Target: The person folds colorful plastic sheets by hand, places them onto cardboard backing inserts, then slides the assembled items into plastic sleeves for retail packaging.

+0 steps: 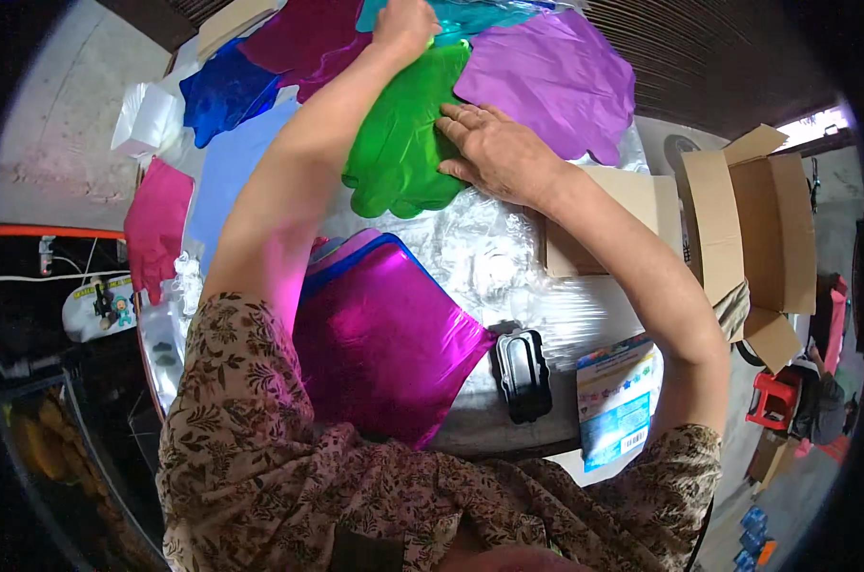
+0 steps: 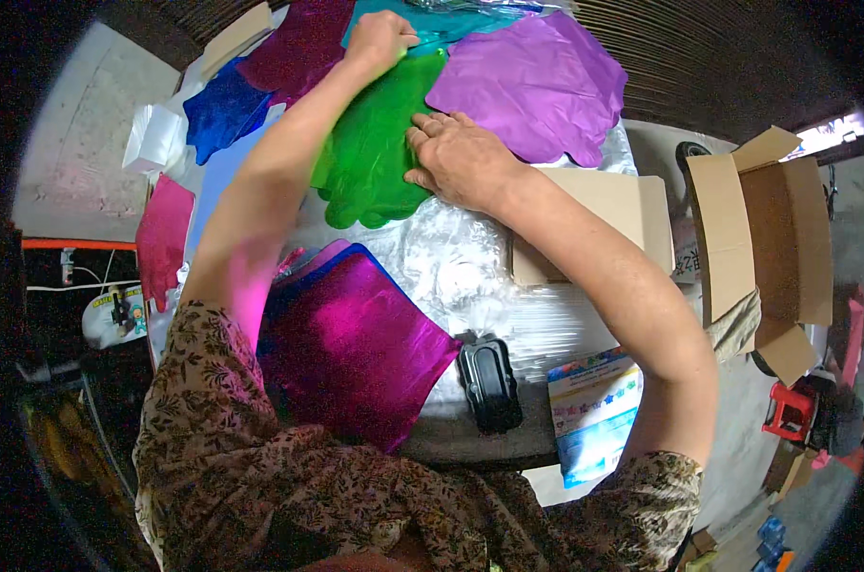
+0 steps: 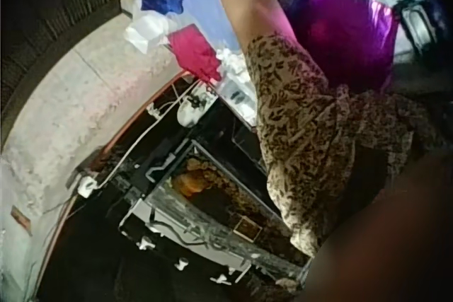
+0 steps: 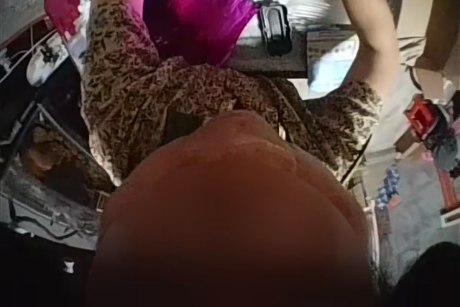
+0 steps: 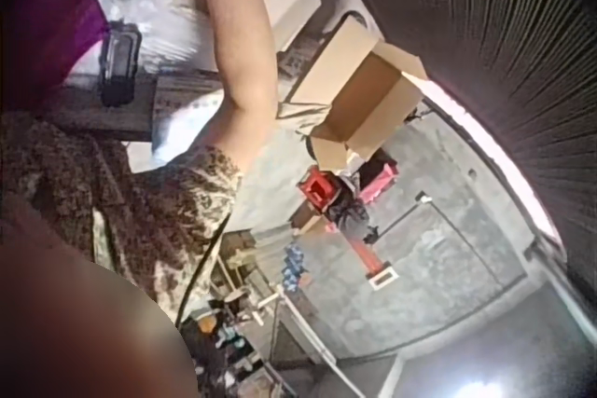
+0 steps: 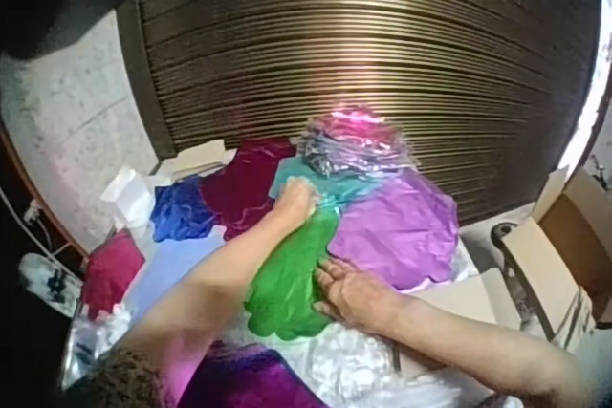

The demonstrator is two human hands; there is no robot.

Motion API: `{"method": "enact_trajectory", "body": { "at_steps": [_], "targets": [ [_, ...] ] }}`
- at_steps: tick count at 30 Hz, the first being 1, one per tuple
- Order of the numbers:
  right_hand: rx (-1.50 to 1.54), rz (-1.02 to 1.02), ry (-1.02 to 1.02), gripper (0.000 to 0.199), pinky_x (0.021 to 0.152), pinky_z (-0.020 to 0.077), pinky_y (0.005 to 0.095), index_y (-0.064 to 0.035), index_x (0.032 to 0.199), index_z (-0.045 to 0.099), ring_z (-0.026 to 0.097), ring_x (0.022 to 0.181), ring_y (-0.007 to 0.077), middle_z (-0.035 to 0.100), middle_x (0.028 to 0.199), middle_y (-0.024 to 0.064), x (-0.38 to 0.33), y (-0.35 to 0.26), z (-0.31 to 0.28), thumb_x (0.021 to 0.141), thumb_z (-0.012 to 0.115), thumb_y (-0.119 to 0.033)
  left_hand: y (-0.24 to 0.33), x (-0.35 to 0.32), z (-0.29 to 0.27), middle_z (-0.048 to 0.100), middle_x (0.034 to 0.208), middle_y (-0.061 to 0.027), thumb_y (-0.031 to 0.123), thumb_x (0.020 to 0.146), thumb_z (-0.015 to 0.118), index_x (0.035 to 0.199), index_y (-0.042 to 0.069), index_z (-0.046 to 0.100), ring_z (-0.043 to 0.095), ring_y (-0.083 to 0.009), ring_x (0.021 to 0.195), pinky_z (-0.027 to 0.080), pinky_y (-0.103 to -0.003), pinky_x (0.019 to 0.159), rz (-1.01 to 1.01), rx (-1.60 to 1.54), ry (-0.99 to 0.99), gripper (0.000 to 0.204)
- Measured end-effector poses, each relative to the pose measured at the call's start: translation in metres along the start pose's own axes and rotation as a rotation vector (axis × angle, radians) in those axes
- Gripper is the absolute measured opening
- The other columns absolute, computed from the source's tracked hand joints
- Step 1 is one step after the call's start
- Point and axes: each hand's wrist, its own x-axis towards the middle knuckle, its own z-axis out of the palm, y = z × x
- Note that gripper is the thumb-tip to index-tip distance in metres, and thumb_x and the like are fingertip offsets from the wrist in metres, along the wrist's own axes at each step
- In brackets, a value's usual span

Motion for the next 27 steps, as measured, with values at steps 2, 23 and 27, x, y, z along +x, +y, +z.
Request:
{"method": "enact_trajectory", "body": {
  "at_steps": [2, 23, 27],
  "targets": [
    [-0.009, -0.017, 0.031, 0.053, 0.113, 0.0394, 0.0434, 0.0061, 0.134, 0.055, 0.053, 0.132, 0.0359, 0.055, 0.141, 0.0252, 0.001, 0.001, -0.003, 0.096, 0.065, -0.03, 0.009, 0.003, -0.011, 0.071, 0.114, -0.0168, 0.014, 0.089, 0.071, 0.108, 0.007, 0.075, 0.069, -0.036, 0.103, 0.057, -0.044, 0.086, -0.067, -0.024, -0.094, 0.021],
    [-0.067, 0.258, 0.062, 0.041, 0.097, 0.0483, 0.0573, -0.0094, 0.126, 0.061, 0.068, 0.101, 0.0425, 0.069, 0.11, 0.0241, 0.127, 0.125, 0.023, 0.103, 0.045, -0.04, -0.005, 0.046, -0.019, 0.075, 0.085, -0.0168, 0.03, 0.076, 0.076, 0.085, 0.011, 0.077, 0.073, -0.0288, 0.078, 0.056, -0.043, 0.07, -0.262, -0.444, 0.176, 0.021],
    [-0.049, 0.404, 0.015, 0.064, 0.107, 0.0424, 0.0552, -0.0014, 0.141, 0.051, 0.064, 0.118, 0.0389, 0.063, 0.131, 0.0244, 0.136, 0.119, 0.032, 0.104, 0.041, -0.053, -0.001, 0.057, -0.008, 0.073, 0.079, -0.0169, 0.028, 0.079, 0.07, 0.081, 0.012, 0.076, 0.072, -0.0309, 0.075, 0.055, -0.045, 0.068, -0.199, -0.439, 0.272, 0.018]
  ]
}}
